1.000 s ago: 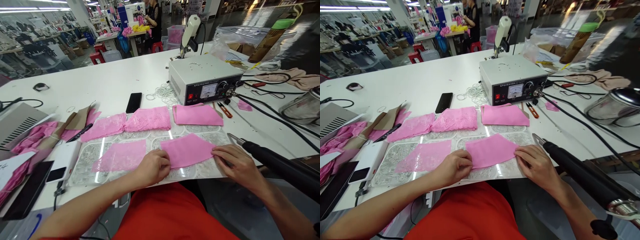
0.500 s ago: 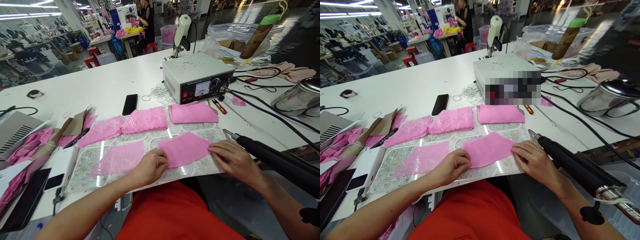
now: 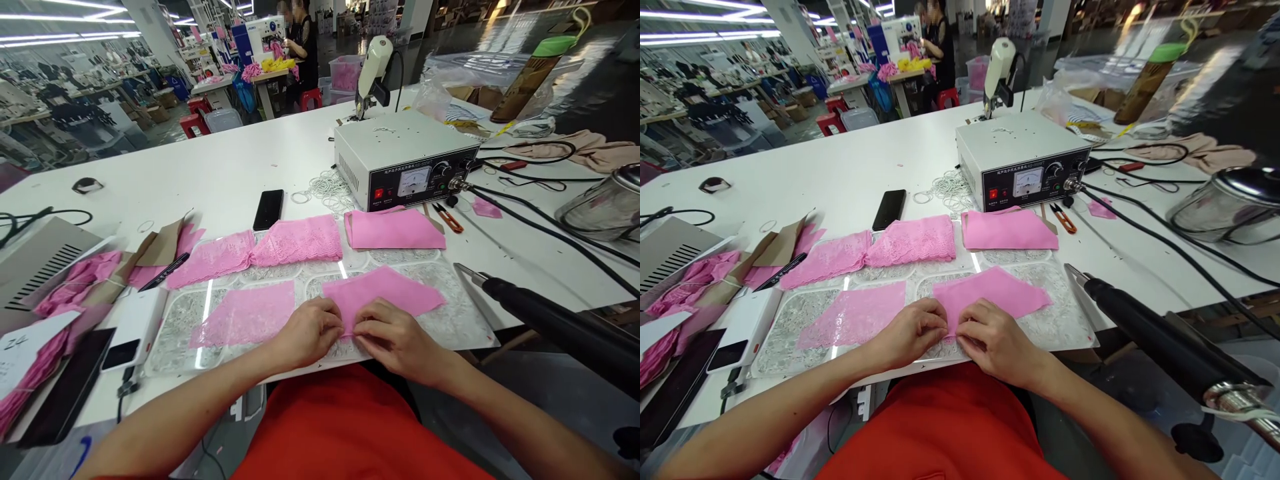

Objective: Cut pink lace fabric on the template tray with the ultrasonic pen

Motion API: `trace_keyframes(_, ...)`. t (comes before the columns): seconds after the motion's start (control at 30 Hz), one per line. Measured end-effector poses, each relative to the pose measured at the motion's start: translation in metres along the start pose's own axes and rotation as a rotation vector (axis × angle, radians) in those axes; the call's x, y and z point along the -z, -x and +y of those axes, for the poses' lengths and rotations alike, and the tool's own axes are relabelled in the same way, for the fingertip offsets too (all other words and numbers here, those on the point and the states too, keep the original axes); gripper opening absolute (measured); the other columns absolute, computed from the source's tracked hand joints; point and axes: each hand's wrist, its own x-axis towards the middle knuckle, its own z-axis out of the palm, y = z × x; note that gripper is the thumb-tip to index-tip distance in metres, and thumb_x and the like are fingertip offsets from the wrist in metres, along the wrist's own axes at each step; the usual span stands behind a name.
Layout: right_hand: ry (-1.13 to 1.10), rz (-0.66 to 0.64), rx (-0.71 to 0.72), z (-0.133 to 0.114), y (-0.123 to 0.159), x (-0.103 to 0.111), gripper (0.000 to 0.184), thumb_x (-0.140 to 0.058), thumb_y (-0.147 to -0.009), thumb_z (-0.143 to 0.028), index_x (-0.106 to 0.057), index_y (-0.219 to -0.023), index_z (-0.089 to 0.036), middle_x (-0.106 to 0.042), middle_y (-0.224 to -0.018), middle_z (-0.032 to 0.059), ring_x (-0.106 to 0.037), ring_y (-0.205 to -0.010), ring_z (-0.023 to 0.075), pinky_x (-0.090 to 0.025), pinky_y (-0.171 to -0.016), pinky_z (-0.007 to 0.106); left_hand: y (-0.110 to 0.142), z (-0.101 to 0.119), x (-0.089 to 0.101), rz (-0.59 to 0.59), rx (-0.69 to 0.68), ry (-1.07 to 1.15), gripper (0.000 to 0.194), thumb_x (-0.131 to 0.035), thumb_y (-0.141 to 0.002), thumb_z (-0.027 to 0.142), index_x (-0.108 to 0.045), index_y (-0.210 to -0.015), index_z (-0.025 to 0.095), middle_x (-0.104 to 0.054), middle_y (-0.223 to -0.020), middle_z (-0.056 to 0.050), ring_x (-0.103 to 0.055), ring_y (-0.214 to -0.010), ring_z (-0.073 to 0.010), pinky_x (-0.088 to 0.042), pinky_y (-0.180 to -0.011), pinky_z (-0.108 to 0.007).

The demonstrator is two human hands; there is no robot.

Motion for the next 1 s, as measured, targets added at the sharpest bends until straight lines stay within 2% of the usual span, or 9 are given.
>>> trace_keyframes(0.23,-0.018,-0.032,-0.041,0.005,0.000,-0.008,0.015,-0.054,-0.088,-0.009,-0.060,-0.081,-0.020,-0.064,-0.080,0.0046,-0.058,-0.075,0.0160,-0.051,-0.066,0.029,0.002,-0.002,-0.002,0.015,-0.005,0.012,0.022,-0.055,-0.086,0.009,-0.071,-0.073,0.017,-0.066,-0.087,-0.003,-0.061,-0.082,-0.0143,-0.049,-0.075,-0.024)
trace_keyframes(0.63,-0.193,-0.073,-0.223,0.005,-0.003,-0.005,0.015,-0.057,-0.088,-0.012,-0.065,-0.078,-0.020,-0.066,-0.079,0.0024,-0.060,-0.077,0.0146,-0.050,-0.069,0.029,0.003,-0.003,0.000,0.012,0.007,0.021,0.020,-0.057,-0.089,0.012,-0.073,-0.079,0.017,-0.067,-0.089,-0.003,-0.062,-0.083,-0.0135,-0.049,-0.075,-0.023)
trace_keyframes(0.73,-0.215,-0.055,-0.241,0.005,-0.004,-0.006,0.016,-0.057,-0.089,-0.013,-0.064,-0.076,-0.020,-0.066,-0.078,0.0019,-0.061,-0.077,0.0143,-0.050,-0.069,0.028,0.003,0.001,0.002,0.008,0.022,0.019,0.018,-0.059,-0.090,0.019,-0.073,-0.080,0.017,-0.067,-0.089,-0.003,-0.062,-0.083,-0.0142,-0.049,-0.073,-0.023)
trace_keyframes(0.83,-0.227,-0.044,-0.256,0.005,-0.003,-0.007,0.017,-0.056,-0.089,-0.013,-0.063,-0.075,-0.020,-0.065,-0.078,0.0020,-0.061,-0.077,0.0147,-0.050,-0.068,0.028,0.001,0.005,0.001,-0.003,0.054,-0.026,0.013,-0.068,-0.086,0.028,-0.073,-0.080,0.017,-0.066,-0.085,-0.003,-0.062,-0.083,-0.0164,-0.048,-0.074,-0.025)
trace_keyframes(0.93,-0.230,-0.040,-0.274,0.005,-0.003,-0.008,0.017,-0.056,-0.088,-0.012,-0.061,-0.074,-0.020,-0.065,-0.077,0.0020,-0.060,-0.077,0.0146,-0.049,-0.068,0.028,-0.001,0.007,-0.002,0.004,0.087,-0.078,0.008,-0.068,-0.084,0.021,-0.072,-0.078,0.017,-0.065,-0.083,-0.003,-0.061,-0.083,-0.0175,-0.047,-0.075,-0.027)
trace_keyframes(1.0,-0.233,-0.039,-0.281,0.004,-0.003,-0.008,0.018,-0.055,-0.089,-0.012,-0.060,-0.073,-0.019,-0.064,-0.077,0.0020,-0.060,-0.076,0.0143,-0.049,-0.068,0.028,-0.001,0.007,-0.003,0.005,0.094,-0.079,0.012,-0.063,-0.084,0.014,-0.072,-0.077,0.017,-0.065,-0.084,-0.003,-0.061,-0.082,-0.0169,-0.047,-0.075,-0.026)
